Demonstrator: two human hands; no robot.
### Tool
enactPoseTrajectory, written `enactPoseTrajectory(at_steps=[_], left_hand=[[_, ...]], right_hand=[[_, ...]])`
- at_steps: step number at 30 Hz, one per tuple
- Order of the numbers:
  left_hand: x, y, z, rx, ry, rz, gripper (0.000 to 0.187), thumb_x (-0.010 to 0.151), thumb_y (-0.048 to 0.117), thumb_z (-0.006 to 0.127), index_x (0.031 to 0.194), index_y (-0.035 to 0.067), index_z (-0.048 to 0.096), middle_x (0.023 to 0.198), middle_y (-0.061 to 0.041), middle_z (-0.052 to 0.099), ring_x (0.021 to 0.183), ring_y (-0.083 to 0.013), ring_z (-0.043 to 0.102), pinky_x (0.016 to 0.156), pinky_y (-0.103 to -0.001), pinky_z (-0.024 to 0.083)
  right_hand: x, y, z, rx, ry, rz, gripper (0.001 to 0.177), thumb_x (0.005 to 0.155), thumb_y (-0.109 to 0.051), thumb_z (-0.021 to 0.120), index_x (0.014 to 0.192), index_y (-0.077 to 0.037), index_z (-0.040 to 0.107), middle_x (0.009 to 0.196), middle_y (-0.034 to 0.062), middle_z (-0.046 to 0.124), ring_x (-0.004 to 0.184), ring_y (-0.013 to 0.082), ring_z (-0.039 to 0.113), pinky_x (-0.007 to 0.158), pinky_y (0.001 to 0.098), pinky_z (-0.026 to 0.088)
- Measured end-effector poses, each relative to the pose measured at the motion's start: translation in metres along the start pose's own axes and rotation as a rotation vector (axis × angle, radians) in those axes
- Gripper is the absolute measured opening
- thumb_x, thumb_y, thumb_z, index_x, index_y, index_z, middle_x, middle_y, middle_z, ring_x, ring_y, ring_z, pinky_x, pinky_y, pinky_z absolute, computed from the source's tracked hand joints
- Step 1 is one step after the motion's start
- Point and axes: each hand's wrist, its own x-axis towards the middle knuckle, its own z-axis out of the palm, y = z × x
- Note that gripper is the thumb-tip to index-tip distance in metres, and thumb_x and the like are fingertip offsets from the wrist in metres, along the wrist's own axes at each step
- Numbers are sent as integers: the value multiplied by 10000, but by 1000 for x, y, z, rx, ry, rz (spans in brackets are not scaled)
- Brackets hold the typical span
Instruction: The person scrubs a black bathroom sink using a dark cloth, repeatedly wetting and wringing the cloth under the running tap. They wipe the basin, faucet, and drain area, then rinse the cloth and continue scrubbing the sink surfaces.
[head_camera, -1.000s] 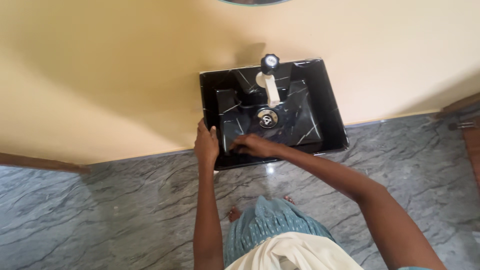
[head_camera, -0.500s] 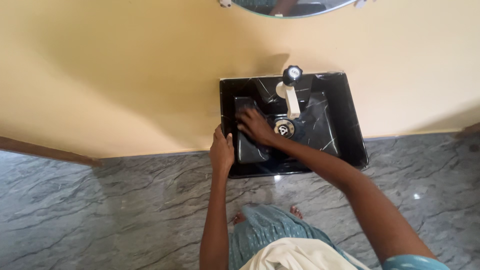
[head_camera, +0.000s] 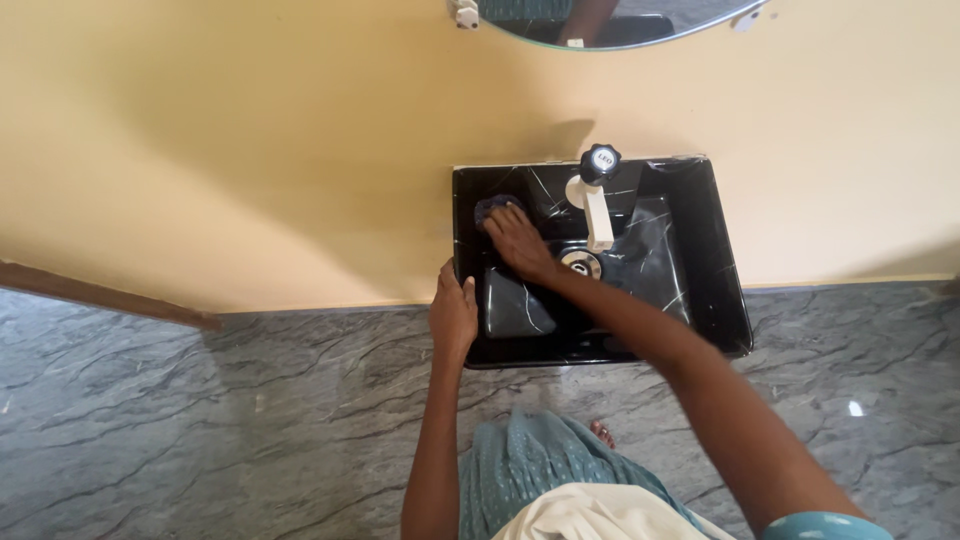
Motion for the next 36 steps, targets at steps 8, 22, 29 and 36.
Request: enactPoseTrajectory(at_steps=[8,22,29,36], left_hand=[[-2,5,-4,21,2,12,480,1052,247,503,1467,25,408,1367,-242,598,1172,-437,628,910,-515,535],[-3,1,1,18,24,-41,467,1024,268,540,1445,89,449,1361,-199,624,1171,-422,629,930,-517,513],[-12,7,-1,45,116,-13,426,1012,307,574,1397,126,550,1288,-175,674,1164,-396,644,956,-497,511],[-65,17,-1,35,176,-61,414,1072,283,479,1435,92,533,1354,-165,650,1211,-378,626,982,-480,497]], right_hand=[[-62,-29,-35,197,-208,-80,585,1000,-216,561,1512,10,391,1593,241,349,1500,396,323,1227,509,286],[-14,-12,4,47,-194,152,675,1082,-394,446,1612,-32,236,1694,195,189,1564,351,193,1255,514,179],[-78,23,-52,83,-398,-202,689,970,-164,504,1622,-135,280,1706,118,219,1568,303,242,1271,478,221],[-155,102,-139,-109,-487,-110,601,950,-53,471,1535,-186,444,1615,84,432,1471,298,410,1227,429,321]])
